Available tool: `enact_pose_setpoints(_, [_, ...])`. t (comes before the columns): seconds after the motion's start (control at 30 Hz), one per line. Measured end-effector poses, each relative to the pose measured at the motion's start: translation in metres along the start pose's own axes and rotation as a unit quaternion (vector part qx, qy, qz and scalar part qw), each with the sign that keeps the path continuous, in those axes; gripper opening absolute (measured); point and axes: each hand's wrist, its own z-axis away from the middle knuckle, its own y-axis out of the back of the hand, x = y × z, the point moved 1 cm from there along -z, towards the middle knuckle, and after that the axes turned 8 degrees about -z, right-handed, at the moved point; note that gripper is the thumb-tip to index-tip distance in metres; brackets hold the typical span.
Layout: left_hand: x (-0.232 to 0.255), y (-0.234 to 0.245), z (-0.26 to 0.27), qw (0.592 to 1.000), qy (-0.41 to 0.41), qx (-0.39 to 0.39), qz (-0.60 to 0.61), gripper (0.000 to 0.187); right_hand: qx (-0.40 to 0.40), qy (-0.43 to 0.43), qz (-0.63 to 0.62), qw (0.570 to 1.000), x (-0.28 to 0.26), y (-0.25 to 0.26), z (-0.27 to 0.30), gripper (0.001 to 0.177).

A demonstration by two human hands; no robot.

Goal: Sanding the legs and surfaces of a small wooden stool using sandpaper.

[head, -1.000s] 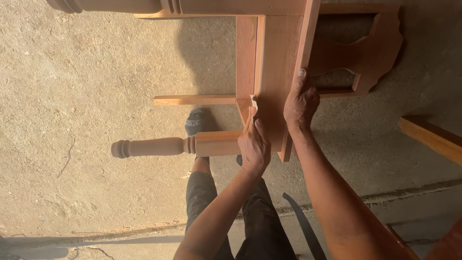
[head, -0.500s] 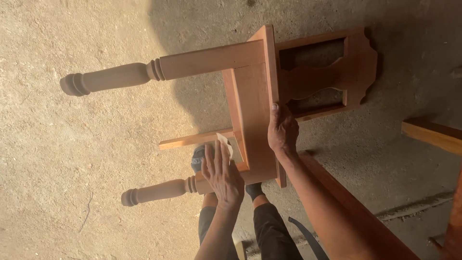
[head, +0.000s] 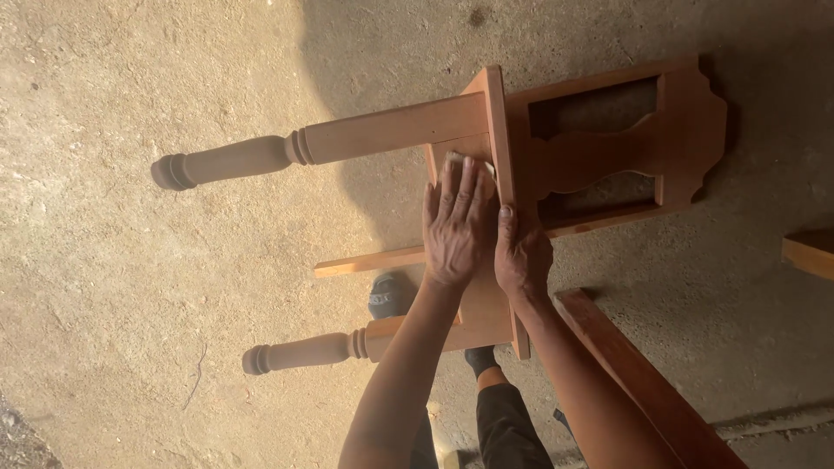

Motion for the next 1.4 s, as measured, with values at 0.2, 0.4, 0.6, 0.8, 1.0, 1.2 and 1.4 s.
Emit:
enact_pose_setpoints(0.2, [-0.025, -0.001, -0.09, 0.994, 0.017, 0.061, -0.088, 0.061, -0.022, 0.008, 0.01, 1.0, 0.011, 0.0, -0.002, 0.058])
enact_pose_setpoints(0.4, [-0.059, 0.021, 0.008, 0.98, -0.131, -0.073, -0.13, 0.058, 0.016, 0.046, -0.053, 0.997, 0.008, 0.0, 0.002, 0.063])
enact_pose_setpoints(0.6, [-0.179, 0.144, 0.004, 0.964, -0.088, 0.07, -0.239, 0.045, 0.013, 0.015, -0.016, 1.0, 0.014, 0.0, 0.004, 0.06])
enact_pose_setpoints(0.8, [-0.152, 0.077, -0.098, 0.954, -0.266, 0.06, -0.123, 0.054, 0.015, 0.018, 0.018, 1.0, 0.015, -0.002, 0.002, 0.059])
enact_pose_setpoints(1.0, [-0.105, 0.053, -0.142, 0.945, -0.327, 0.008, 0.022, 0.046, -0.016, -0.063, 0.055, 0.996, 0.011, -0.003, -0.003, 0.063])
enact_pose_setpoints(1.2, [-0.165, 0.119, -0.125, 0.937, -0.348, -0.023, 0.007, 0.043, -0.002, -0.004, 0.071, 0.997, 0.009, -0.003, 0.001, 0.069])
enact_pose_setpoints(1.4, [-0.094, 0.06, -0.151, 0.921, -0.386, 0.047, -0.022, 0.053, -0.002, 0.002, 0.109, 0.994, 0.01, -0.005, 0.002, 0.066])
